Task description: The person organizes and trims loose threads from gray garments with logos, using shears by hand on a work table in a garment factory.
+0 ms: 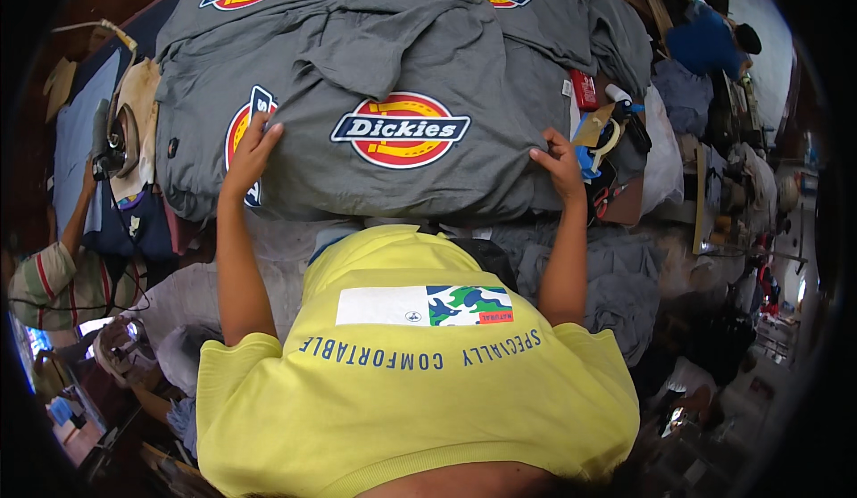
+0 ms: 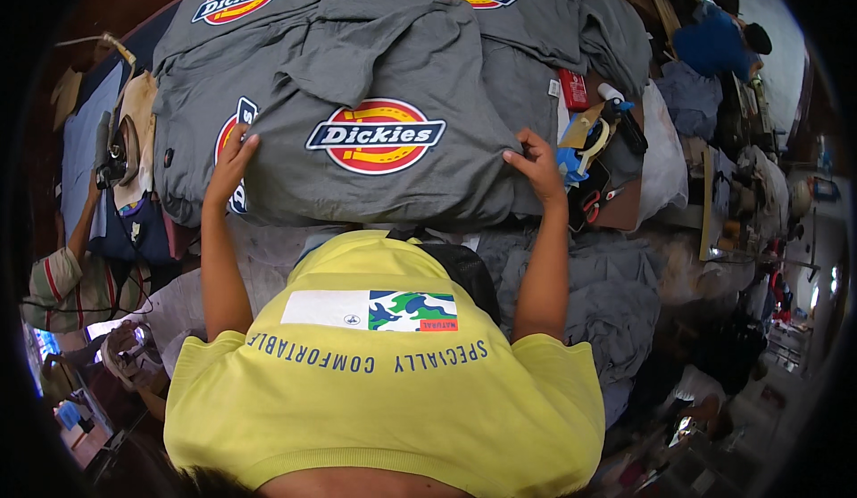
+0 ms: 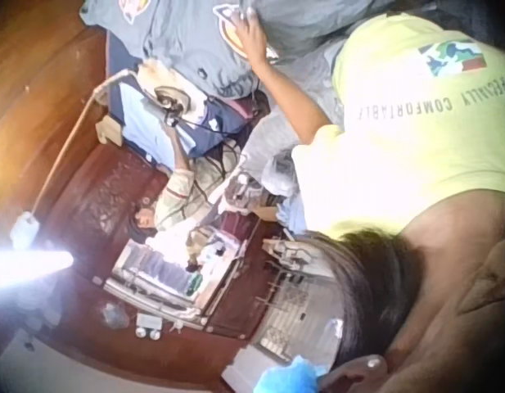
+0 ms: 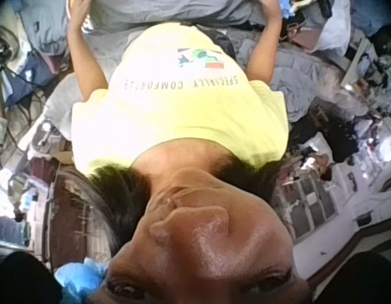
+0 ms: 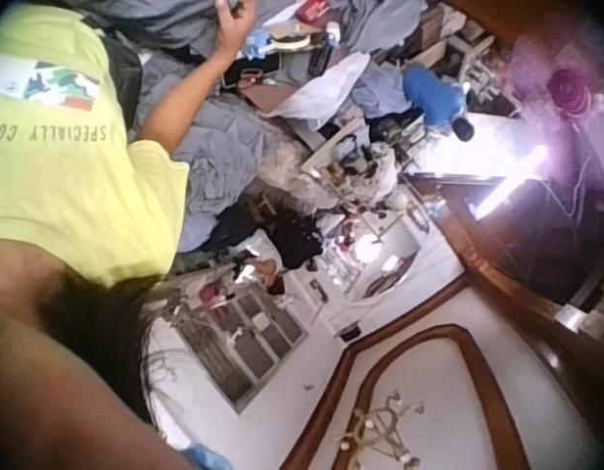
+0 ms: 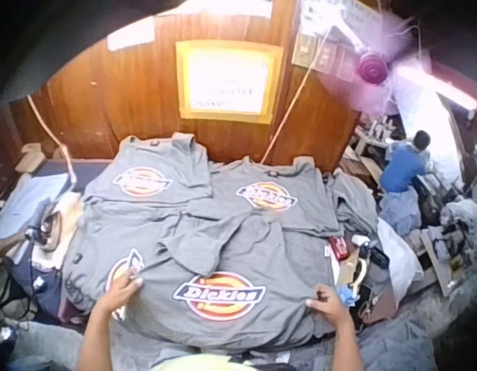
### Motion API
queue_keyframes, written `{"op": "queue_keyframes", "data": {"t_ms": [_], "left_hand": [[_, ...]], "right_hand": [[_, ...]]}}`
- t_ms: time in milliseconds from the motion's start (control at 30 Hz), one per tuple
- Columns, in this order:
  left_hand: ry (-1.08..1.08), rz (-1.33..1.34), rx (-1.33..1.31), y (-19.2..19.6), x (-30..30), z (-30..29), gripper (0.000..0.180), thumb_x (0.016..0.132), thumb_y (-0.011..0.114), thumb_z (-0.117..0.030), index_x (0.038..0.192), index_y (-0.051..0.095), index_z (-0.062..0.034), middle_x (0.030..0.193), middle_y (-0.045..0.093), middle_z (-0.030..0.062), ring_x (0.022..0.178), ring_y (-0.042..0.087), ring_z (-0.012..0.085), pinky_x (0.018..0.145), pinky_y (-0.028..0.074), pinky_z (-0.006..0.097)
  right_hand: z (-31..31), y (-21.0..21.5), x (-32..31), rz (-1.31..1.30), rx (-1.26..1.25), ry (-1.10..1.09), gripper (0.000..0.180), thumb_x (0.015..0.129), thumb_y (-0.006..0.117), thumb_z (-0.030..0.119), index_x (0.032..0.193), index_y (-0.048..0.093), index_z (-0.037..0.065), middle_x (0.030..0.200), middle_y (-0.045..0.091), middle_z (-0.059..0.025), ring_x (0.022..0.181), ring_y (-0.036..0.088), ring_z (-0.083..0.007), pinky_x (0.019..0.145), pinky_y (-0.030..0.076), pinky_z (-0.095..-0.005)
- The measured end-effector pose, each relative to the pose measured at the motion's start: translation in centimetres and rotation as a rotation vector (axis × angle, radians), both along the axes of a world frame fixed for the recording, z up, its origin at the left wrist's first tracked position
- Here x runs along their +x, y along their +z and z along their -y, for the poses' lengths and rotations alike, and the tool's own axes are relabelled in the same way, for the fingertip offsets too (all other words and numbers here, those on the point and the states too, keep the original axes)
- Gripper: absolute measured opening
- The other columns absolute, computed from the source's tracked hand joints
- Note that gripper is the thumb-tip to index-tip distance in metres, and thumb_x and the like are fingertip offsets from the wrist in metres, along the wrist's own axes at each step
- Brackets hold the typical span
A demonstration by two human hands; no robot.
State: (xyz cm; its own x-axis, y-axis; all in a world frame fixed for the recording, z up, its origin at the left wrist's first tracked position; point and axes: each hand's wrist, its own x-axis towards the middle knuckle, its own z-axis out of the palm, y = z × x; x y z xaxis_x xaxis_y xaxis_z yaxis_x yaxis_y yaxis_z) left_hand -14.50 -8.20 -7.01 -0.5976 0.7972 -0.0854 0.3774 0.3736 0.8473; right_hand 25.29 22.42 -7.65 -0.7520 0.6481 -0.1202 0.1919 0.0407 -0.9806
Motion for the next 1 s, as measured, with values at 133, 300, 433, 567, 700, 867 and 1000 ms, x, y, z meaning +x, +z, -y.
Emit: {"op": "queue_keyframes", "data": {"t_ms": [133,300,433,567,700,867,1000], "left_hand": [[0.059,0.078,-0.014,0.9,-0.6,5.9,0.022,0.081,0.061,-0.019,0.087,0.048,-0.0018,0.077,0.043,0.0002,0.074,0.039,0.0084,0.067,0.035,0.021],[0.038,-0.354,-0.173,-1.5,0.8,7.3,0.023,0.069,0.062,-0.007,0.089,0.052,-0.0014,0.086,0.050,0.0073,0.080,0.049,0.0186,0.072,0.040,0.028],[-0.133,-0.480,0.060,-1.4,5.4,0.9,0.032,0.066,0.066,-0.012,0.093,0.054,-0.0008,0.090,0.052,0.0140,0.087,0.050,0.0306,0.075,0.041,0.036],[-0.177,-0.718,-0.097,1.2,9.5,-5.1,0.057,0.058,0.075,-0.035,0.099,0.051,-0.0026,0.100,0.048,0.0111,0.096,0.046,0.0281,0.077,0.038,0.037],[-0.150,-0.780,-0.269,-0.3,10.6,-6.4,0.067,0.051,0.075,-0.047,0.093,0.050,-0.0006,0.095,0.047,0.0122,0.093,0.046,0.0280,0.075,0.037,0.038],[-0.250,-0.726,-0.267,-2.1,12.0,-4.1,0.064,0.053,0.073,-0.050,0.089,0.053,-0.0015,0.093,0.045,0.0125,0.089,0.043,0.0266,0.076,0.033,0.039],[-0.273,-0.741,-0.161,-2.3,13.2,-2.9,0.048,0.063,0.070,-0.039,0.093,0.056,-0.0044,0.096,0.045,0.0113,0.091,0.041,0.0264,0.078,0.030,0.039]], "right_hand": [[0.8,2.9,3.8,0.475,0.307,0.044,0.020,0.076,0.065,0.016,0.086,0.055,0.003,0.076,0.051,0.0033,0.066,0.044,-0.0055,0.062,0.035,-0.0184],[1.6,3.3,4.9,0.515,0.084,0.074,0.022,0.078,0.064,0.022,0.087,0.056,0.003,0.072,0.051,0.0009,0.064,0.044,-0.0052,0.058,0.036,-0.0183],[-1.4,0.5,-2.1,0.258,-0.248,-0.200,0.037,0.083,0.059,0.035,0.093,0.057,-0.001,0.081,0.060,-0.0071,0.070,0.056,-0.0115,0.063,0.045,-0.0206],[-3.1,-1.5,-10.5,0.062,-0.497,-0.333,0.049,0.084,0.055,0.038,0.111,0.048,-0.003,0.104,0.058,-0.0139,0.090,0.058,-0.0213,0.083,0.047,-0.0331],[-3.2,-3.7,-14.4,-0.276,-0.797,-0.260,0.050,0.083,0.057,0.035,0.114,0.046,-0.004,0.109,0.056,-0.0139,0.100,0.055,-0.0231,0.085,0.045,-0.0392],[3.3,-2.0,-10.6,-0.208,-0.965,-0.192,0.043,0.084,0.057,0.029,0.115,0.050,0.000,0.108,0.056,-0.0107,0.098,0.056,-0.0210,0.087,0.045,-0.0390],[10.6,-2.3,-5.3,-0.054,-0.975,0.025,0.040,0.087,0.053,0.025,0.116,0.048,-0.002,0.112,0.055,-0.0109,0.099,0.056,-0.0189,0.086,0.046,-0.0336]]}}
